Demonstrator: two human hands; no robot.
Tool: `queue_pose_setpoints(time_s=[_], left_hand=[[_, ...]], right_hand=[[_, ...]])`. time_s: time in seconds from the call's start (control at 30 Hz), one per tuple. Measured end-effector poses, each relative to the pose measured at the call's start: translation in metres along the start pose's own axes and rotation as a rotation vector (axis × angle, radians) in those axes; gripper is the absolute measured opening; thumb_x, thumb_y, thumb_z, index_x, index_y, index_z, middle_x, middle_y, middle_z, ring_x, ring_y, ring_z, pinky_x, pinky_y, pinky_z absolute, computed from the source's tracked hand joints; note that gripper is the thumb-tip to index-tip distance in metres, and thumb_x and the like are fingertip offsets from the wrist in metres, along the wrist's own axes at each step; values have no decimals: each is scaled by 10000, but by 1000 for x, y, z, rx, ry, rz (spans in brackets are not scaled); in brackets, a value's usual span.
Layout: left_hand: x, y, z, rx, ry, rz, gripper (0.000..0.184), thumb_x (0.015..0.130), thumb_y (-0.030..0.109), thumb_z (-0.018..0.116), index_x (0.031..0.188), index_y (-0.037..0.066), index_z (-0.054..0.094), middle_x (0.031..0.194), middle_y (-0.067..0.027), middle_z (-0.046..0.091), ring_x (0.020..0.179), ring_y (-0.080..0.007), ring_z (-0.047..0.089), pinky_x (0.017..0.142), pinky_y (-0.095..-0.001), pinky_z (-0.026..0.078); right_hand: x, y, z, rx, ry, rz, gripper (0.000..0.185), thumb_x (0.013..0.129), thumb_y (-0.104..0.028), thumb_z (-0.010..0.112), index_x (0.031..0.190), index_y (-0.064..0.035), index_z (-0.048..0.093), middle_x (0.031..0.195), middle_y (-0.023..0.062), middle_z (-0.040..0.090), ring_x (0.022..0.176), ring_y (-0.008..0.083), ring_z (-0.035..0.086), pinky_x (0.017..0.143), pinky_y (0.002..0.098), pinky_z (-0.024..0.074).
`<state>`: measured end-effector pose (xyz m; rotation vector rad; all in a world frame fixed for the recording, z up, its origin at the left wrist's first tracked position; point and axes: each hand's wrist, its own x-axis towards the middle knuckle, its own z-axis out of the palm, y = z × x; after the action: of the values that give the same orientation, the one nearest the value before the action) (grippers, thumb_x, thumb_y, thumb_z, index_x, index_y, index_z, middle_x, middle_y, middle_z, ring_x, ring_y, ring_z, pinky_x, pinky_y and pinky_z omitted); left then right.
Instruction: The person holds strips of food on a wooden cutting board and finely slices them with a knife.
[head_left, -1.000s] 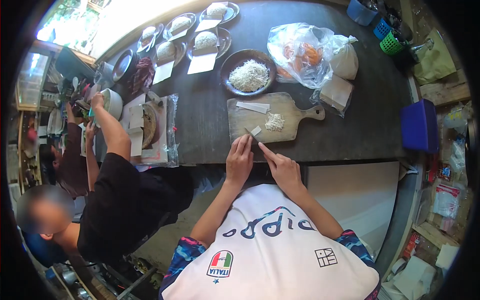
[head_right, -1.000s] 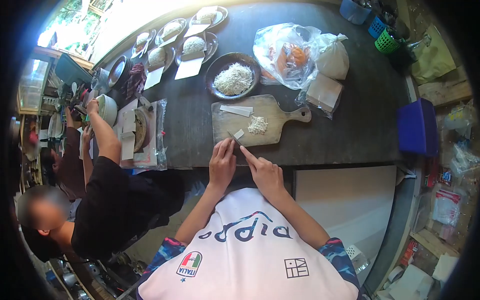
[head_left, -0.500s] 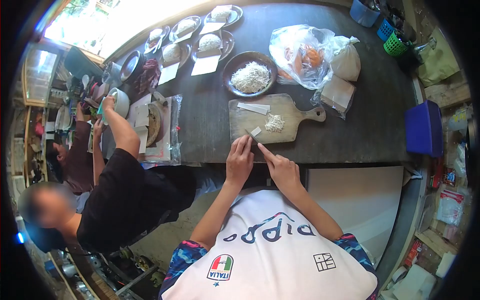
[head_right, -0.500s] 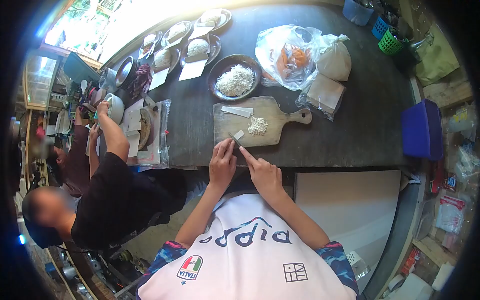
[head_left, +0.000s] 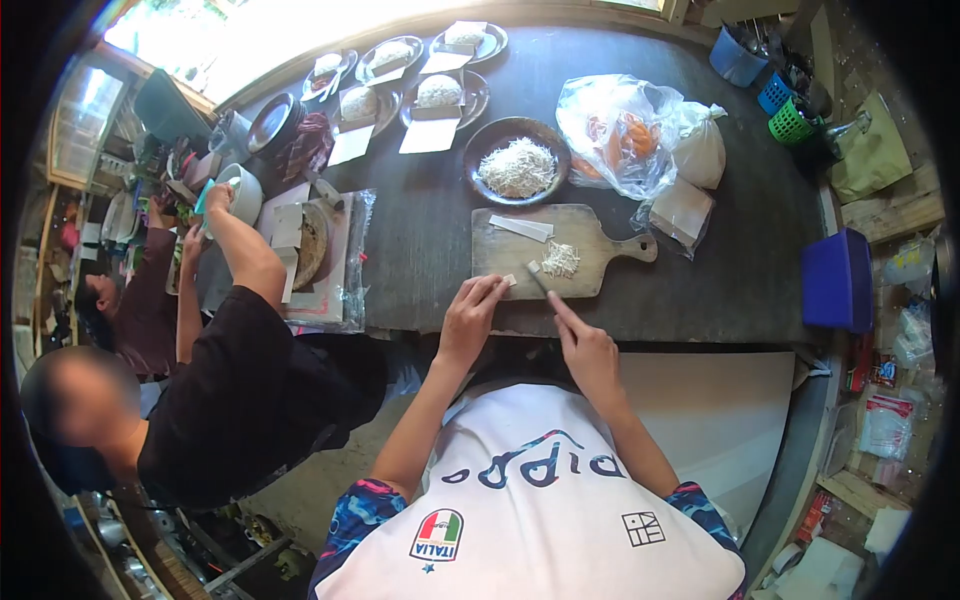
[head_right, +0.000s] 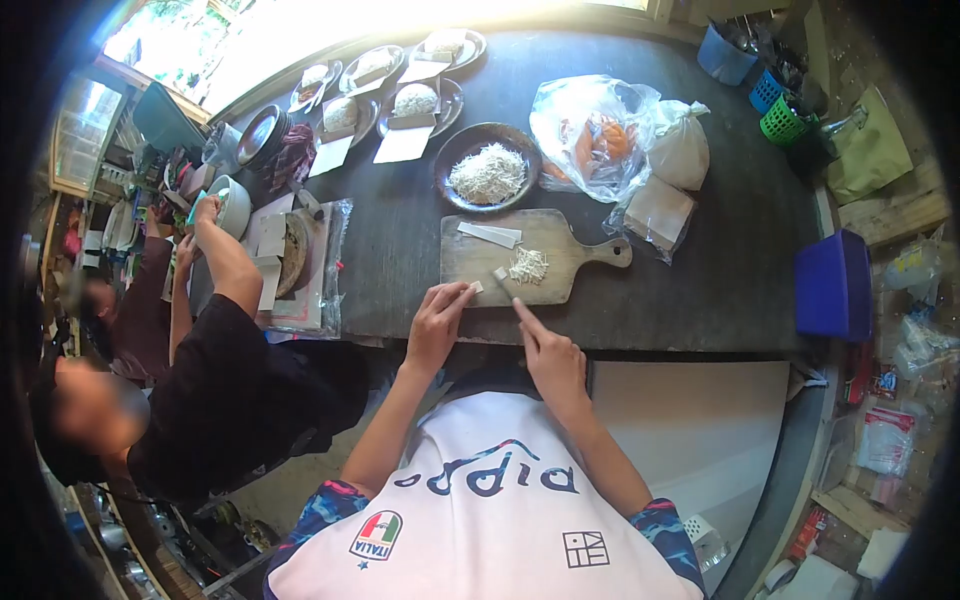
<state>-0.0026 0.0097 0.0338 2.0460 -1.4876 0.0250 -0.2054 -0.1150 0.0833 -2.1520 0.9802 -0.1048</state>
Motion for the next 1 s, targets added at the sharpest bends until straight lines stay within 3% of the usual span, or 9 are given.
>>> queue_pose_setpoints(time_s=[0.17, 0.27, 0.37, 0.57, 0.77, 0.87, 1.0], left_hand=[[-1, -9, 1, -122, 43, -19, 451, 876, -64, 709, 1308, 59, 747, 1248, -94, 702, 1182, -322, 663, 1001, -433, 582], [4, -7, -1, -169, 10, 2, 441, 874, -72, 709, 1295, 52, 749, 1256, -89, 699, 1181, -322, 664, 1004, -435, 584], [6, -7, 2, -174, 7, 41, 473, 849, -87, 705, 1303, 41, 734, 1259, -99, 677, 1179, -324, 657, 1014, -434, 583], [12, -13, -1, -98, -105, 135, 542, 801, -89, 688, 1334, 8, 687, 1270, -125, 622, 1194, -325, 626, 1056, -424, 563], [9, -13, 0, -69, -89, 147, 547, 792, -57, 695, 1337, -10, 673, 1289, -128, 621, 1223, -315, 612, 1090, -410, 546], [7, -16, 2, -41, -81, 155, 472, 859, 23, 658, 1328, -21, 677, 1309, -120, 620, 1249, -277, 606, 1105, -376, 541], [4, -14, 4, -48, -66, 141, 512, 834, 1, 680, 1345, -16, 667, 1312, -120, 620, 1248, -290, 606, 1103, -388, 543]], right_hand=[[-1, -11, 0, 82, 38, 4, 452, 1110, -301, 600, 1560, -347, 600, 867, 214, 748, 799, 431, 745, 731, 533, 588], [-7, -17, 14, 1, 60, -5, 488, 1099, -235, 620, 1577, -331, 588, 748, 151, 695, 702, 365, 712, 725, 477, 560], [-13, -15, 27, -41, 127, -93, 489, 1089, -210, 616, 1567, -308, 601, 883, 158, 682, 793, 398, 716, 746, 518, 583], [-19, -33, 35, -122, 172, -52, 486, 1074, -176, 627, 1550, -270, 621, 940, 139, 615, 796, 373, 708, 743, 502, 585], [-29, -44, 38, -98, 172, -26, 514, 1056, -145, 659, 1552, -278, 629, 933, 148, 601, 831, 369, 683, 766, 474, 553], [-34, -48, 38, -106, 171, 2, 510, 1055, -145, 662, 1547, -275, 635, 944, 141, 611, 828, 365, 683, 771, 476, 550], [-34, -50, 36, -118, 157, 24, 511, 1058, -143, 661, 1553, -264, 630, 947, 137, 631, 823, 345, 687, 777, 460, 552]])
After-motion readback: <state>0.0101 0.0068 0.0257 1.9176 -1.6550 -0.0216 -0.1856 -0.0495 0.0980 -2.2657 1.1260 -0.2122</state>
